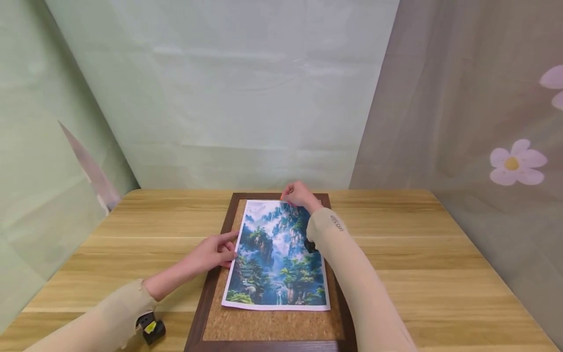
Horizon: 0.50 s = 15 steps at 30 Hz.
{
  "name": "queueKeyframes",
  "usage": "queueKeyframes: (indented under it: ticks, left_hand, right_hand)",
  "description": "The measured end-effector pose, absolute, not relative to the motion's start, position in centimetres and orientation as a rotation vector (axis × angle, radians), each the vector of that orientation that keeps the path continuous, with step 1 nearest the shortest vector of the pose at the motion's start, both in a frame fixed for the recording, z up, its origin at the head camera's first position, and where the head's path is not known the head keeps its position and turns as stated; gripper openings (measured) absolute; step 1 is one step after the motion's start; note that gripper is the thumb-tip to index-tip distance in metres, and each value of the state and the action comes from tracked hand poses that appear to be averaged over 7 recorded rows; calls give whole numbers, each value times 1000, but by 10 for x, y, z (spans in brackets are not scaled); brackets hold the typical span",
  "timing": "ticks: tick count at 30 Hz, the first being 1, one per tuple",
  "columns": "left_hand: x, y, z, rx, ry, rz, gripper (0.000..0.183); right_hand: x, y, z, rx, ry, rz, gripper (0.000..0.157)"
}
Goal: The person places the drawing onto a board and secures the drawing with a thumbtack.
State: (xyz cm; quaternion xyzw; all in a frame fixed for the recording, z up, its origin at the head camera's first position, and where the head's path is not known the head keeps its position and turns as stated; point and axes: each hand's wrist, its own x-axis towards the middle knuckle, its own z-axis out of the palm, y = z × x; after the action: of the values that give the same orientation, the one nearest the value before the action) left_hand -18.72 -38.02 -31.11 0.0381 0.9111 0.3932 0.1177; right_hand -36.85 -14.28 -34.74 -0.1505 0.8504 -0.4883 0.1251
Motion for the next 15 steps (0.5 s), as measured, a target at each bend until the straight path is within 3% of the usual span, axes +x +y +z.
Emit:
queueKeyframes:
  ticks: [15]
  left_hand:
    - [-186, -383, -315, 143, 2649, 1158, 64]
  right_hand:
    - [-367, -142, -351, -490, 2536, -1315, 14]
